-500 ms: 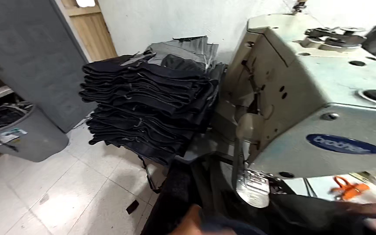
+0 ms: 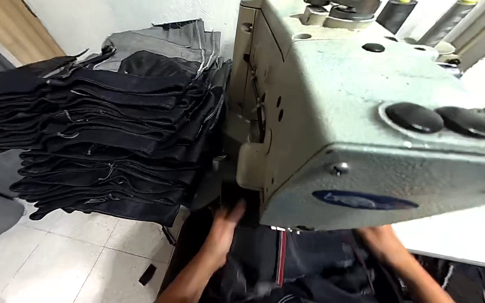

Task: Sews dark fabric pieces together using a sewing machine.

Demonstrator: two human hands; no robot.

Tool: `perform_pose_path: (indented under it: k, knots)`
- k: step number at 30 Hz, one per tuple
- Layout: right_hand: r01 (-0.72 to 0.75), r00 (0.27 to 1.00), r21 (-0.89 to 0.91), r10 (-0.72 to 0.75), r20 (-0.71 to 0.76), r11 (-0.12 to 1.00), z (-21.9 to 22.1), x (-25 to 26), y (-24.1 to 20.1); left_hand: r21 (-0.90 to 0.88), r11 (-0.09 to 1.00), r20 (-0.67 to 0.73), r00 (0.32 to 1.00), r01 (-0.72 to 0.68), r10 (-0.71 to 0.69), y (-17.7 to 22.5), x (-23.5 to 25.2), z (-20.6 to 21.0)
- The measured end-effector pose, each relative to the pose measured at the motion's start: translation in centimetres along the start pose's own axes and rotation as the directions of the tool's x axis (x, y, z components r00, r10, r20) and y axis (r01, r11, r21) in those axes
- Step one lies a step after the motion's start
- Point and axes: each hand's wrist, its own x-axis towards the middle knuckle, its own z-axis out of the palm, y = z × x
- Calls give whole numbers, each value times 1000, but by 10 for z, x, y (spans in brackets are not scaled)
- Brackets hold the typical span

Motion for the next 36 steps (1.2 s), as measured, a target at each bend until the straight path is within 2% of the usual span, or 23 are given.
perform_pose_path:
  k: [1,2,4,5,7,8,10,11,13,15,17,20,22,24,26,28,30,31,33,35,36]
  knots:
    - [-4,995,-3,4,97,1000,11,-15,7,25,999,41,998,-38,37,-10,-15,-7]
    - [39,992,-38,-34,123,999,22,-32,11,32,994,67,992,-108,106,-19,-28,-13]
    - [214,977,-229,-214,27,950,27,-66,-1,-27,982,101,977,-184,186,-28,-50,-21]
    - [305,943,-295,-331,-42,905,23,-77,-16,-67,982,106,977,-178,185,-28,-55,-23]
    - [486,820,-347,-556,-137,802,14,-91,-55,-113,987,76,989,-117,126,-24,-57,-23]
    - [582,764,-306,-636,-111,753,13,-99,-72,-121,989,59,994,-85,92,-23,-56,-22]
    - [779,612,-197,-791,26,596,26,-106,-99,-127,991,40,998,-34,39,-21,-51,-22]
    - [830,549,-204,-826,127,520,35,-107,-108,-127,991,37,999,-30,35,-20,-49,-23]
    - [867,483,-257,-848,219,428,47,-101,-119,-108,993,67,996,-53,60,-21,-48,-26]
    - [842,507,-299,-849,150,450,47,-94,-127,-106,989,115,987,-100,112,-24,-48,-29]
    - [765,545,-401,-838,-14,504,42,-85,-134,-103,986,157,977,-130,145,-27,-50,-31]
    - [634,541,-527,-811,-222,566,36,-65,-133,-103,983,205,964,-154,172,-30,-52,-32]
    - [646,531,-511,-815,-233,567,35,-58,-136,-77,986,219,962,-150,164,-30,-50,-33]
    - [718,558,-367,-804,-204,592,41,-57,-143,-49,991,227,965,-121,130,-29,-49,-35]
    - [705,679,-123,-714,-168,699,44,-61,-154,-43,994,228,968,-96,103,-28,-48,-36]
    - [569,822,136,-563,-83,811,40,-63,-164,-46,994,226,969,-96,104,-29,-48,-36]
    - [451,886,293,-464,-28,843,39,-60,-166,-51,993,231,966,-104,113,-30,-48,-37]
    - [444,890,283,-454,-36,850,41,-58,-164,-44,993,235,965,-106,114,-30,-47,-38]
    - [504,864,126,-494,-100,855,46,-54,-158,25,990,233,964,-140,131,-34,-44,-41]
    - [560,815,-24,-556,-163,828,51,-50,-154,247,948,132,976,-199,170,-36,-42,-45]
    - [570,803,-47,-569,-181,820,52,-47,-152,405,887,45,974,-222,223,-33,-43,-48]
